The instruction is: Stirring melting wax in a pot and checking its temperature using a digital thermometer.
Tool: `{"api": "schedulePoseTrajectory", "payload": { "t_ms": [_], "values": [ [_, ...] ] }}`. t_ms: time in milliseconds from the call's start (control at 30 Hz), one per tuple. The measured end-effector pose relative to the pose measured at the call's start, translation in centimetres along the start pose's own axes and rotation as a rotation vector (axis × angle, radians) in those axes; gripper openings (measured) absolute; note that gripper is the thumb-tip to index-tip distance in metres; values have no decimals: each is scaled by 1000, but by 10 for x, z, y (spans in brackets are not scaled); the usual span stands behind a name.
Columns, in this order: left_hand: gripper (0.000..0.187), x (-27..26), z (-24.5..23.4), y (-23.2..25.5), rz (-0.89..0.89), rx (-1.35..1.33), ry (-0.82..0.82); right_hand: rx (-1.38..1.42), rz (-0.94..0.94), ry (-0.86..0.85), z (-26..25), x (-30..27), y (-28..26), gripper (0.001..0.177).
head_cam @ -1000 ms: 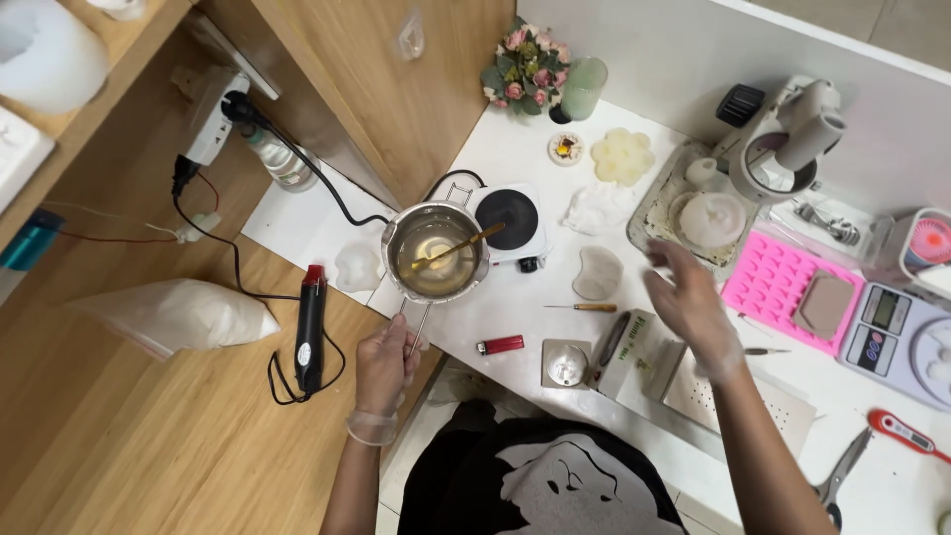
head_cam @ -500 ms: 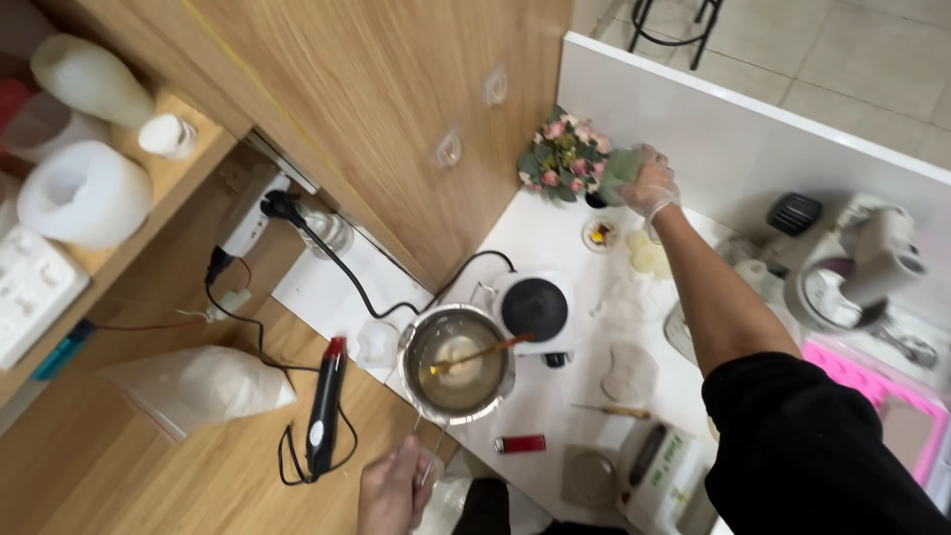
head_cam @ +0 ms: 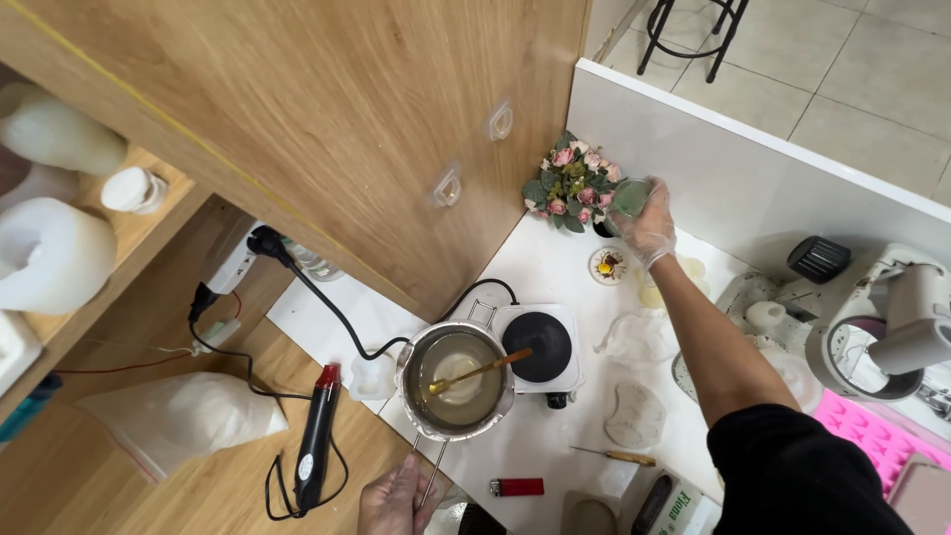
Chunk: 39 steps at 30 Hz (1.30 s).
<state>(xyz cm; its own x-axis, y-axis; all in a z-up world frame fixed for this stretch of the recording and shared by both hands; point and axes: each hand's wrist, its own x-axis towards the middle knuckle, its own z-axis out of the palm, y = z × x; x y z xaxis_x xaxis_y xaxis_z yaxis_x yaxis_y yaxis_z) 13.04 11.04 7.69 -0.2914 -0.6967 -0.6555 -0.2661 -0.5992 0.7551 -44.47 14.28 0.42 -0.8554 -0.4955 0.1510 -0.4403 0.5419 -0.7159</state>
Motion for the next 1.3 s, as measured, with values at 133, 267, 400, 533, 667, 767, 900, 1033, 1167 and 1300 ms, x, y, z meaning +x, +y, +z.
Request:
{"api": "schedulePoseTrajectory", "payload": {
  "t_ms": [133, 267, 400, 533, 667, 767, 900, 1033, 1167, 1300],
  "values": [
    [46, -6, 9, 8, 7, -38, -10, 89, 116, 24, -14, -16, -24, 93],
    [48, -2, 14, 18, 41, -83, -48, 177, 81, 84, -34, -50, -56, 98],
    [51, -5, 23, 39, 73, -111, -208, 195, 9, -244, -47, -87, -111, 98],
    [50, -13, 39, 75, -65, -60, -127, 153, -162, -468, 1, -96, -87, 104],
    [49, 2, 42, 77, 19, 43, -122, 106, -210, -513, 16, -99, -80, 110],
    [45, 17, 59, 86, 34, -8, -182, 121, -242, -468, -2, -102, -87, 122],
    [45, 42, 89, 107, 19, 92, -258, 321, -1, -275, -40, -126, -77, 100],
    [48, 89, 123, 112, 122, 212, -355, 383, 264, -17, -88, -175, -83, 78],
    [47, 129, 154, 114, 167, 248, -471, 499, 271, 137, -112, -224, -59, 67],
    [46, 146, 176, 116, 155, 239, -546, 458, 353, 63, -152, -256, -77, 65]
  ]
}}
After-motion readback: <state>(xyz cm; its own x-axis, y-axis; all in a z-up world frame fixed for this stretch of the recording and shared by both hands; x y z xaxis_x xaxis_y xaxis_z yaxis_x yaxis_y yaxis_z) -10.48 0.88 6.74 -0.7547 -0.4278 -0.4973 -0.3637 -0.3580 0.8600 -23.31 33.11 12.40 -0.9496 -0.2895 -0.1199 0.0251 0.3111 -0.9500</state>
